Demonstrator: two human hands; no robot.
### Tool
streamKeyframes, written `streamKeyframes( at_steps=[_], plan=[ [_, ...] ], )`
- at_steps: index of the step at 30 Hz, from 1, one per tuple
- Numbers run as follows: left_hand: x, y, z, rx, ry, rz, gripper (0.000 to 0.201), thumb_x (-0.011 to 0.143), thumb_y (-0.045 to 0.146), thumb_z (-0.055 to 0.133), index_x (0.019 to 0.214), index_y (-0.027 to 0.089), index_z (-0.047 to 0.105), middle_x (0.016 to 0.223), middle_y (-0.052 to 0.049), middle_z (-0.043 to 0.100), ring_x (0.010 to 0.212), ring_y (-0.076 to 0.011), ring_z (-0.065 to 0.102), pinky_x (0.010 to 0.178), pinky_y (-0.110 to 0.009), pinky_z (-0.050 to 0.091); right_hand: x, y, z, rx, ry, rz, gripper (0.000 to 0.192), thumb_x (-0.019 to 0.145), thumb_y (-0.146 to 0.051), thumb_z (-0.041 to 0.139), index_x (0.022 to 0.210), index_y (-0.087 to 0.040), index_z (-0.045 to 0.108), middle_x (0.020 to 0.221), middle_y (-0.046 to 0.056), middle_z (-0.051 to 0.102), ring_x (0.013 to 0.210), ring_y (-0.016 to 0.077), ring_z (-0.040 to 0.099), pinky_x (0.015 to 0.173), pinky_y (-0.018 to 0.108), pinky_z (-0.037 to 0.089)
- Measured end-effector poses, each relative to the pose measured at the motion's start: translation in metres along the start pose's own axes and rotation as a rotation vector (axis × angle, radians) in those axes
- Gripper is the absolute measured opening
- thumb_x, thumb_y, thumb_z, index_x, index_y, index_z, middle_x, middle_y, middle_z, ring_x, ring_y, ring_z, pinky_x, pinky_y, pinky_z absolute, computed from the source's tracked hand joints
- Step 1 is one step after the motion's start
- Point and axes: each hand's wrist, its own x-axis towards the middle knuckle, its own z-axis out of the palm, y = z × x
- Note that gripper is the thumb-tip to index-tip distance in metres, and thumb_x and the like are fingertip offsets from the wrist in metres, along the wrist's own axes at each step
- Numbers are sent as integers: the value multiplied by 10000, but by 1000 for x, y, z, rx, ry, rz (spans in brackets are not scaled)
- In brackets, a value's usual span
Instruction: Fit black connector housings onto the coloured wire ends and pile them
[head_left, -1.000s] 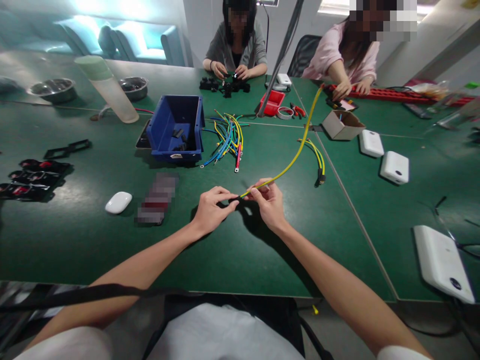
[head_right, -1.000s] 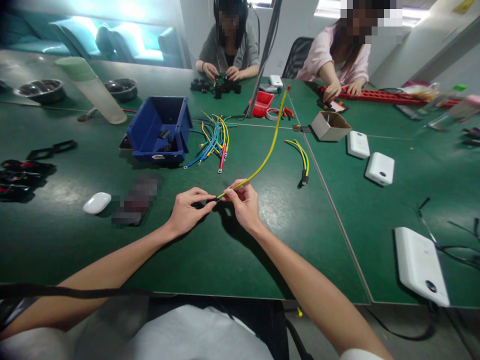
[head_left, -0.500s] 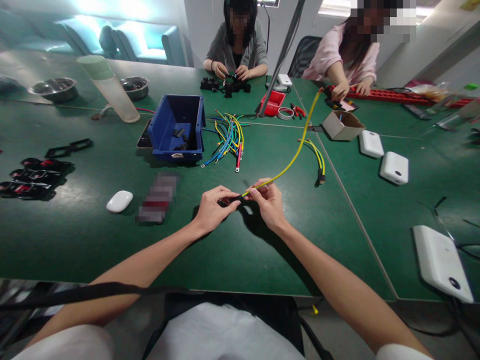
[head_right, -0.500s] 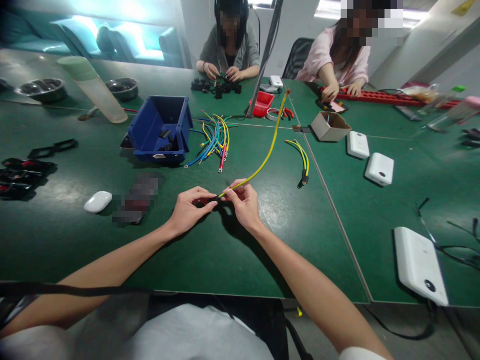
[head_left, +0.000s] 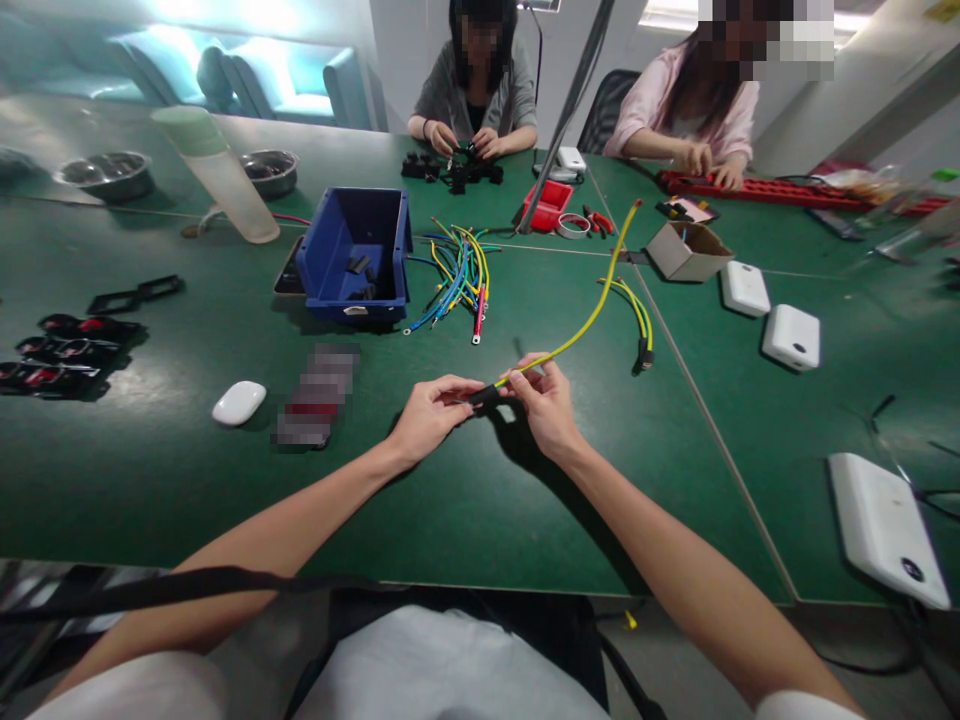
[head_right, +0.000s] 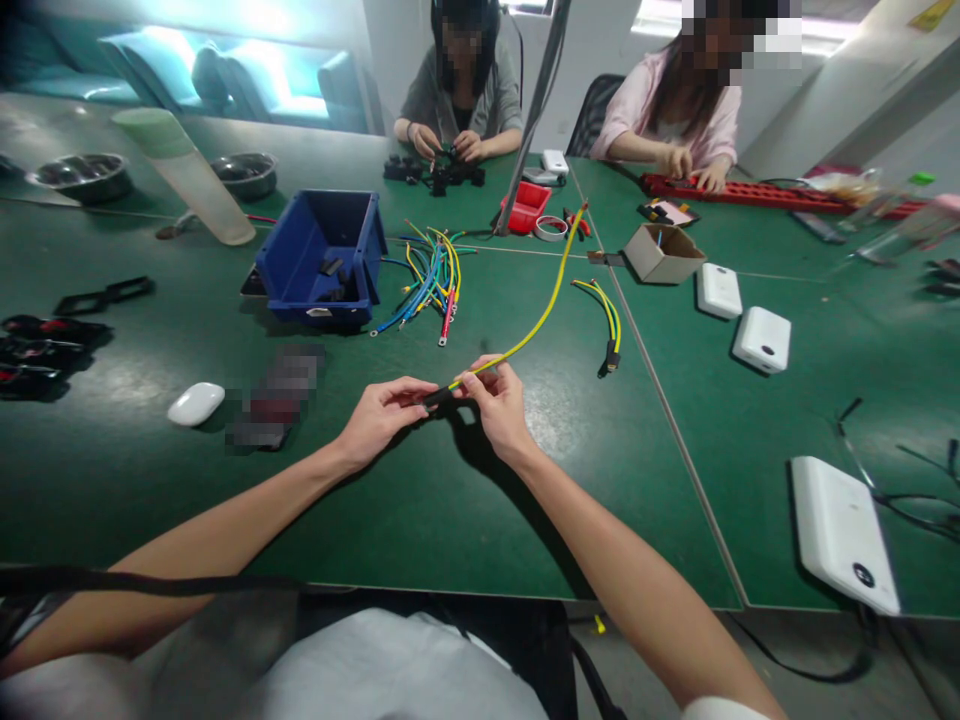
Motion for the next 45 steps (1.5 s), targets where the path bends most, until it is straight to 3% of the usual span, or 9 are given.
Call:
streamKeyframes(
  at_steps=[9, 30, 45],
  plan=[
    [0, -1, -1, 28, 0, 10, 267, 717, 201, 707, 976, 137, 732, 976, -95, 735, 855, -200, 693, 783, -334, 569, 2, 2, -2, 20, -5, 28, 298, 768, -344, 738, 938, -247, 514, 791, -39, 685, 676, 106, 639, 684, 258, 532],
    [0, 1, 1, -32, 5, 25, 248, 694, 147, 717, 940, 144, 739, 944, -76, 732, 880, -193, 689, 834, -332, 550, 1, -1, -1, 8, -14, 28, 274, 768, -340, 737, 925, -241, 535, 795, -33, 683, 743, 120, 648, 744, 282, 529],
    [1, -1, -1, -127, 6, -64, 296, 656, 163, 760, 950, 132, 738, 949, -80, 734, 892, -201, 687, 891, -367, 529, 0, -1, 0, 21, -15, 36, 293, 758, -345, 744, 921, -240, 525, 801, -29, 692, 734, 118, 650, 756, 286, 529]
  ],
)
